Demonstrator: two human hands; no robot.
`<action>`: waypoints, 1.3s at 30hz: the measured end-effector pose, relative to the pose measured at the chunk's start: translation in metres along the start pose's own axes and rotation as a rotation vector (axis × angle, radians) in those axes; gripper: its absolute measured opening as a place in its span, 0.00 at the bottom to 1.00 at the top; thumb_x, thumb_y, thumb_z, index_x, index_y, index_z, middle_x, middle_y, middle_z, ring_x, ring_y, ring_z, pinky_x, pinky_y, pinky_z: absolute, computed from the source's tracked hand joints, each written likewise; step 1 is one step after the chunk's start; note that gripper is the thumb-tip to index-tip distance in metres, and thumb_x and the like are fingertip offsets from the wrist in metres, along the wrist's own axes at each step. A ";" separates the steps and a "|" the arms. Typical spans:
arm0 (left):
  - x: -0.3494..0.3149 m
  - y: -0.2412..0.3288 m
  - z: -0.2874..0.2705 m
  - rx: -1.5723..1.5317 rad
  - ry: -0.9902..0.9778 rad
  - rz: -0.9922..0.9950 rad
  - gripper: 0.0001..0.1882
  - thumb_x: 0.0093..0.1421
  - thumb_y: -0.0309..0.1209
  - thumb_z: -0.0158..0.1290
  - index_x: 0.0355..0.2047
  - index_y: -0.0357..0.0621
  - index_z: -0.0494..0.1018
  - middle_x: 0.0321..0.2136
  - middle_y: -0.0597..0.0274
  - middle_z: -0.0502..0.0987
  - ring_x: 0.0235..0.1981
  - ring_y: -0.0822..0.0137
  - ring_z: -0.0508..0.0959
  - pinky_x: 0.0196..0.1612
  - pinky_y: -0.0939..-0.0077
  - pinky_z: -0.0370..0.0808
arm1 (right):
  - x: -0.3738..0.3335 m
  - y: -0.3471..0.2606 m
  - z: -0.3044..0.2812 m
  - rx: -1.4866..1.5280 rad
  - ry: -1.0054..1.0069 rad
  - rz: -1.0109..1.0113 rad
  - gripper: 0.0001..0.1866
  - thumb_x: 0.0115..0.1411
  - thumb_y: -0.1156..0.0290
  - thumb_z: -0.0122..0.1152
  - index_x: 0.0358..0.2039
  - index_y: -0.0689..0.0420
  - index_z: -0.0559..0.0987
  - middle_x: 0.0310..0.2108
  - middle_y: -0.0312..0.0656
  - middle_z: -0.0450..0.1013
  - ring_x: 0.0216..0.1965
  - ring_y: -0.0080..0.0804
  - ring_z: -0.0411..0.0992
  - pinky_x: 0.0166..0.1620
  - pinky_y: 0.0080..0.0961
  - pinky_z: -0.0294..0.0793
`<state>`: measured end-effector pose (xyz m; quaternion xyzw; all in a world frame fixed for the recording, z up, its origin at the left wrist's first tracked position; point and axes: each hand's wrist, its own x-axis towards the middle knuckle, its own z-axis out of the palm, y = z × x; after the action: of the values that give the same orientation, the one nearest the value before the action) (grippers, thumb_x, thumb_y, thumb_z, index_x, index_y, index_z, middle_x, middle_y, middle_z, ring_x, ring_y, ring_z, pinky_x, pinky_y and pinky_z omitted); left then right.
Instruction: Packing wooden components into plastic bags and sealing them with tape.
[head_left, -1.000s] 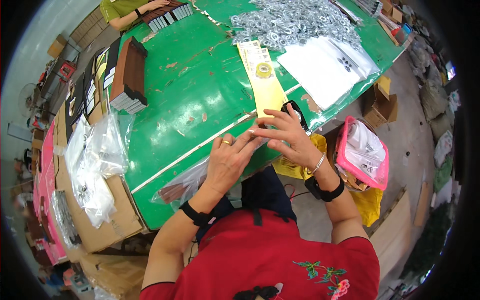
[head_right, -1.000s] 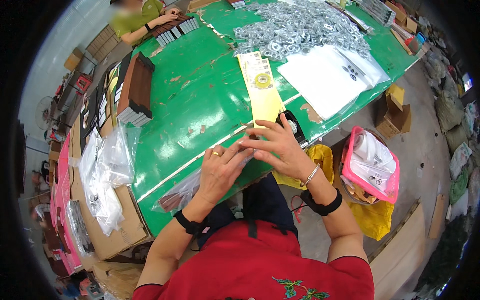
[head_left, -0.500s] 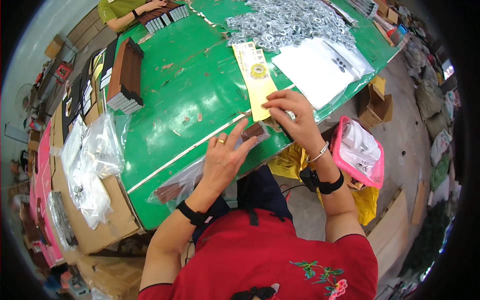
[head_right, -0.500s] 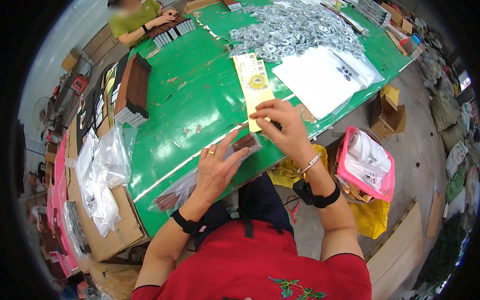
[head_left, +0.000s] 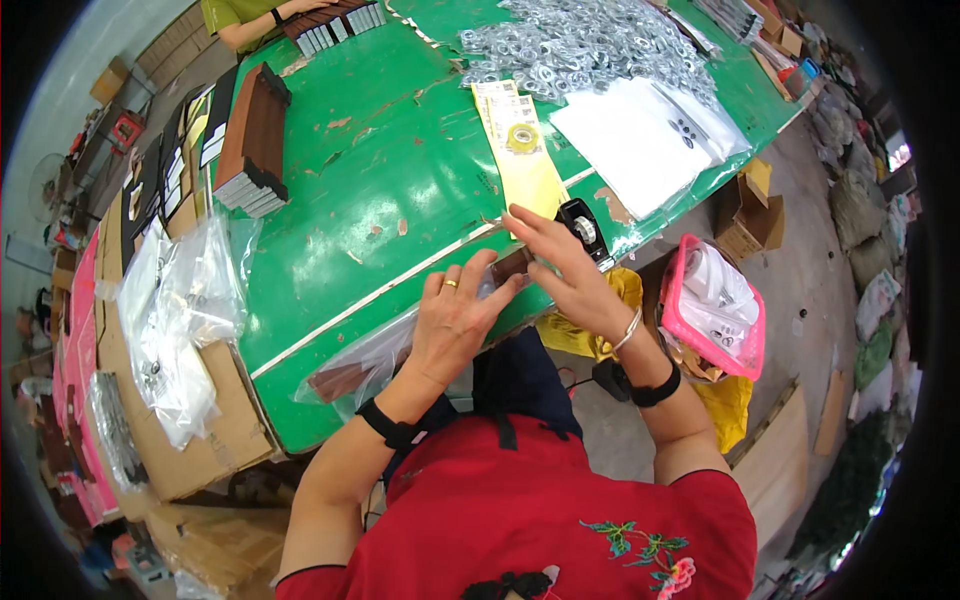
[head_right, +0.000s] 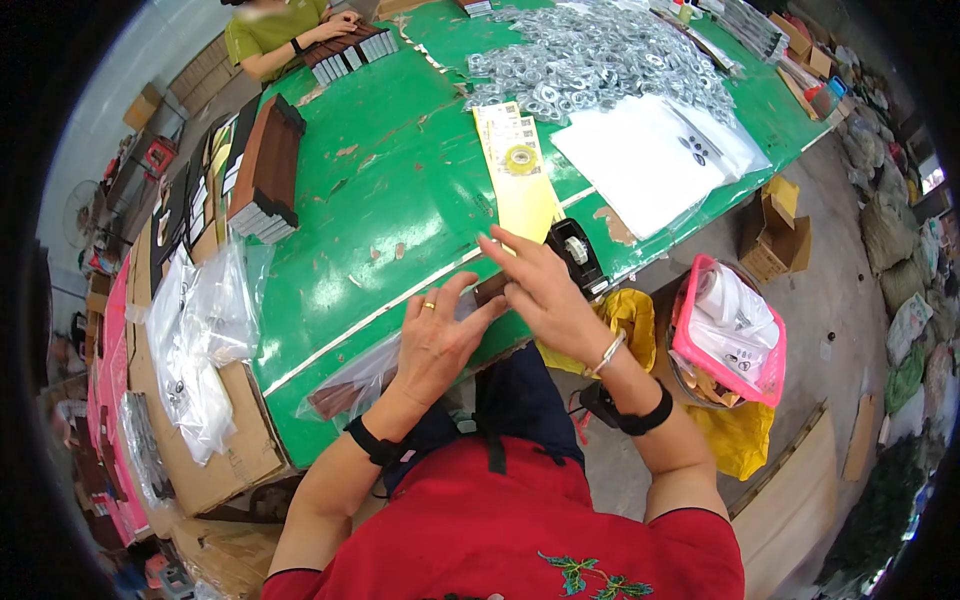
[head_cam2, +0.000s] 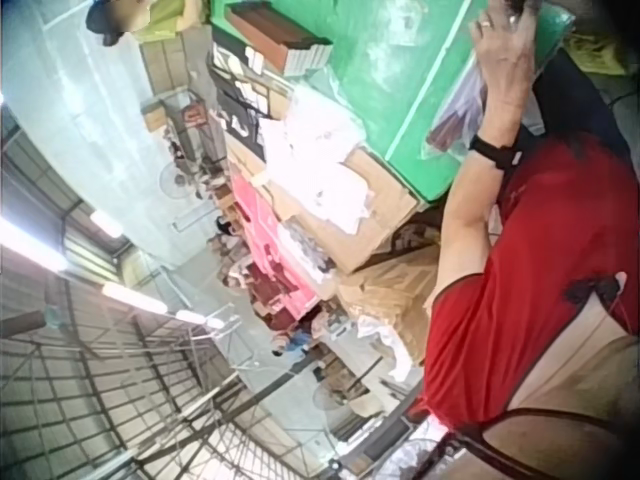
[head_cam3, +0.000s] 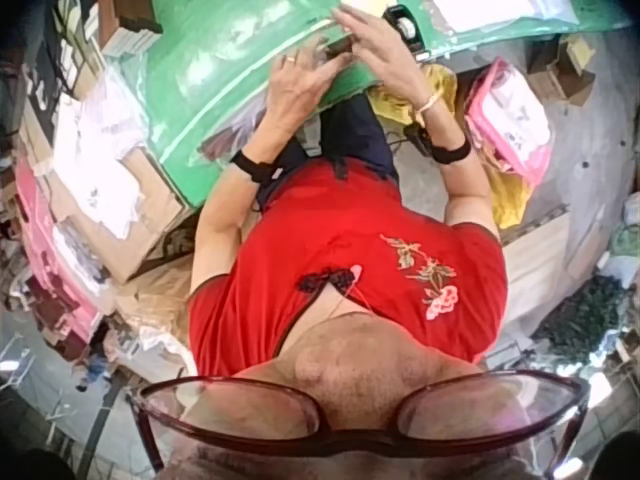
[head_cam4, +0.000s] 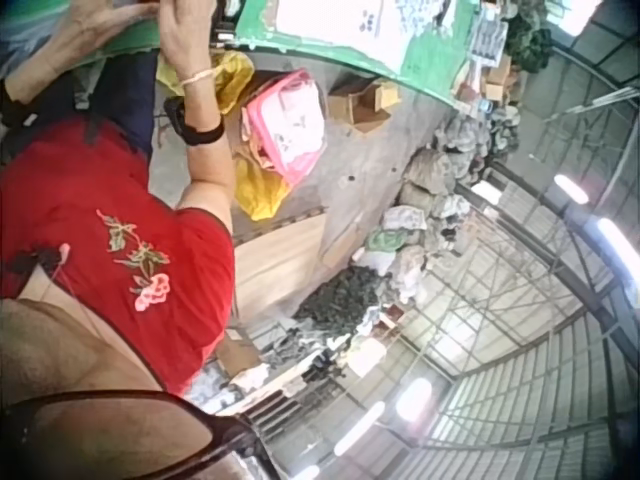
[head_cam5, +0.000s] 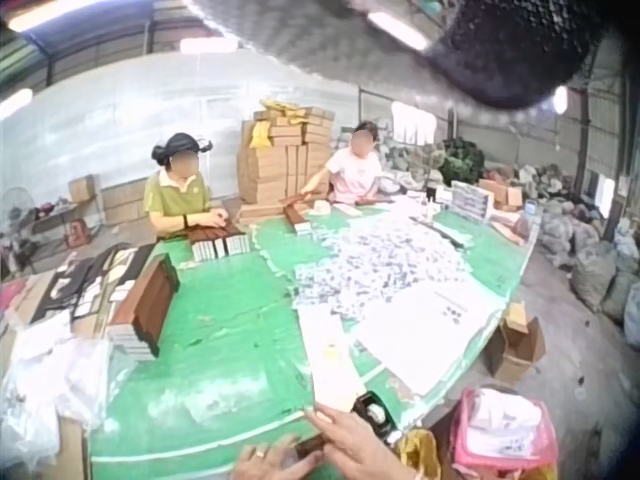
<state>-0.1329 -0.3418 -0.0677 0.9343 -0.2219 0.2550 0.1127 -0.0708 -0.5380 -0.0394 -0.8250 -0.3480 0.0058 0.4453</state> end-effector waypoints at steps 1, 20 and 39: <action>0.000 0.000 0.001 0.001 0.001 -0.005 0.22 0.51 0.29 0.59 0.48 0.65 0.79 0.56 0.64 0.69 0.40 0.65 0.74 0.45 0.68 0.69 | -0.006 0.000 0.003 0.000 -0.005 -0.002 0.31 0.61 0.76 0.46 0.68 0.52 0.64 0.68 0.48 0.58 0.69 0.48 0.54 0.68 0.42 0.51; -0.003 0.001 0.003 0.047 0.006 0.052 0.23 0.54 0.29 0.53 0.51 0.66 0.76 0.52 0.67 0.70 0.38 0.66 0.72 0.41 0.69 0.67 | -0.008 -0.013 0.009 0.257 -0.028 0.116 0.31 0.62 0.71 0.47 0.67 0.49 0.66 0.74 0.43 0.46 0.75 0.46 0.36 0.71 0.52 0.29; -0.002 0.007 0.002 0.130 -0.015 0.110 0.18 0.58 0.31 0.51 0.47 0.63 0.79 0.64 0.83 0.66 0.37 0.66 0.70 0.43 0.69 0.67 | -0.018 0.023 0.023 0.204 0.034 0.158 0.33 0.60 0.72 0.44 0.68 0.49 0.65 0.74 0.42 0.45 0.75 0.47 0.35 0.70 0.56 0.27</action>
<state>-0.1369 -0.3480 -0.0696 0.9280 -0.2566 0.2677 0.0362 -0.0787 -0.5394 -0.0754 -0.8003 -0.2718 0.0621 0.5308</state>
